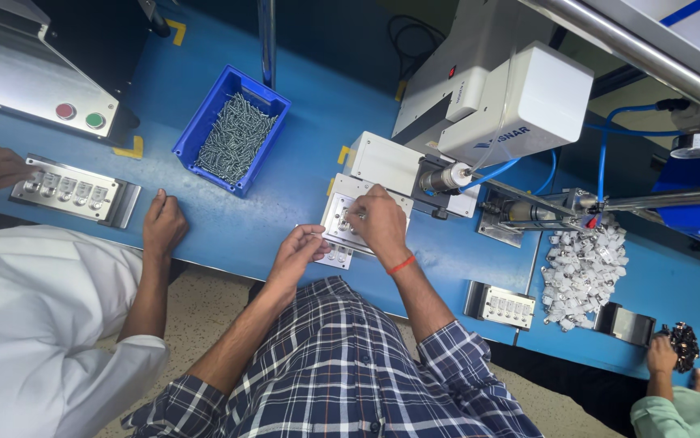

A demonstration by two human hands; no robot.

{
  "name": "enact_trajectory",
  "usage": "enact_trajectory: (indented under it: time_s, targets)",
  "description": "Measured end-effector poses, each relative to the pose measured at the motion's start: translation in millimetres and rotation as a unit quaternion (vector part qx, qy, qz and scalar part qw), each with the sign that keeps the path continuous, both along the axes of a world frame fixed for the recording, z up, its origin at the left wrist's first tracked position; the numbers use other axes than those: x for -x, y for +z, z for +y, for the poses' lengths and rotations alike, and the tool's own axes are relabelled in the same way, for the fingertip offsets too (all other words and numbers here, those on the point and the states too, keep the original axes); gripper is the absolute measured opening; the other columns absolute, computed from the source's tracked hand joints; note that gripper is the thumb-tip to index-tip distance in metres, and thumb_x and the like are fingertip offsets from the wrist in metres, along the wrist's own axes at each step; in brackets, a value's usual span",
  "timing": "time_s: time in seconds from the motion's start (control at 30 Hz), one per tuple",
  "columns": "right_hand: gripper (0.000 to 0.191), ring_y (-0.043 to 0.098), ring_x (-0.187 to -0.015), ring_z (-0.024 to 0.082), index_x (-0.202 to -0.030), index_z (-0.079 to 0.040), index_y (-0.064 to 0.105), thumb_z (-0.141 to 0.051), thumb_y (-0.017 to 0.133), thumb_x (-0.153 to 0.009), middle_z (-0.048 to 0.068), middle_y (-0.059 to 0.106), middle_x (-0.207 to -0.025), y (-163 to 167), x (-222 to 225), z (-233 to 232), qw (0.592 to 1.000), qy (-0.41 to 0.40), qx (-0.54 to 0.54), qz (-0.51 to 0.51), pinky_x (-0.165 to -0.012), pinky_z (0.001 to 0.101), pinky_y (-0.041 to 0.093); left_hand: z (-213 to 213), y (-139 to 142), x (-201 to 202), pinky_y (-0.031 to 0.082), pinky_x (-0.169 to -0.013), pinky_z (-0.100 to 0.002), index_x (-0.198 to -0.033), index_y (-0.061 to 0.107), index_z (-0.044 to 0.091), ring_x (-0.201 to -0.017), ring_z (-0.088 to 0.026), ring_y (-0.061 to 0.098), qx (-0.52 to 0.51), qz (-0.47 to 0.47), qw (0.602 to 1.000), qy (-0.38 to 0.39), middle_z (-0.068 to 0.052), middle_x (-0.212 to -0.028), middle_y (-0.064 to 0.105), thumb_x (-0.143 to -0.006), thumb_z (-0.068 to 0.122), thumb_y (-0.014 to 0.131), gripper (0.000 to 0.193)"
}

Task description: The person places small metal components into a white fixture, then uses a machine to press or crimp them. The person repeats this process with multiple components, retrieving them from a blue bin and placing the finished fixtures on the table.

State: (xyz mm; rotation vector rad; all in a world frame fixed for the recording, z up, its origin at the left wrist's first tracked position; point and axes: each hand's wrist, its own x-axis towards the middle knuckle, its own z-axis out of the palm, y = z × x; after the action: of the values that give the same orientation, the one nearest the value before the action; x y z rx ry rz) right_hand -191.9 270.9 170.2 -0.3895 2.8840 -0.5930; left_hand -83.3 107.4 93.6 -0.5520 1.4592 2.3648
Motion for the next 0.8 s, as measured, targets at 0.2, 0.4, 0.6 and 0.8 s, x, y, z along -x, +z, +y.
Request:
enact_trajectory:
  time_s: [0.2,0.4,0.6,0.8]
  targets:
    - [0.086,0.062,-0.104,0.037,-0.116,-0.001,0.067,-0.036,0.098,-0.043,0.015,0.066,-0.107,22,-8,34,0.983,0.149,-0.031,0.105,-0.084,0.0465,0.05,-3,-6,-3,0.054,-0.095,-0.033,-0.129,0.058,0.003,-0.103,-0.017,0.067,-0.027,0.0,0.999,0.02,-0.009,-0.105,0.068,-0.103,0.018,0.054,0.031]
    - [0.081,0.063,-0.11,0.033,-0.127,-0.001,0.065,-0.028,0.092,-0.054,0.014,0.065,-0.114,21,-3,38,0.985,0.155,-0.071,-0.009,-0.094,0.0424,0.052,0,-6,-5,0.053,-0.096,-0.033,-0.135,0.049,0.006,-0.108,-0.019,0.066,0.018,-0.03,0.999,0.013,-0.011,-0.115,0.065,-0.097,0.021,0.059,0.041]
    - [0.081,0.064,-0.107,0.033,-0.125,-0.003,0.066,-0.03,0.09,-0.053,0.012,0.065,-0.116,17,-18,35,0.996,0.086,-0.038,0.0,-0.088,0.0437,0.054,7,9,-8,0.054,-0.096,-0.035,-0.135,0.05,0.005,-0.112,-0.019,0.061,0.057,-0.005,0.998,-0.041,-0.011,-0.121,0.06,-0.095,0.025,0.065,0.047]
    - [0.078,0.065,-0.11,0.031,-0.124,-0.003,0.066,-0.027,0.086,-0.053,0.01,0.065,-0.121,25,-12,36,0.994,0.107,-0.016,0.019,-0.088,0.0415,0.056,6,16,-6,0.054,-0.099,-0.037,-0.131,0.052,0.0,-0.114,-0.021,0.062,0.046,-0.011,0.997,-0.059,-0.015,-0.121,0.063,-0.096,0.028,0.065,0.046]
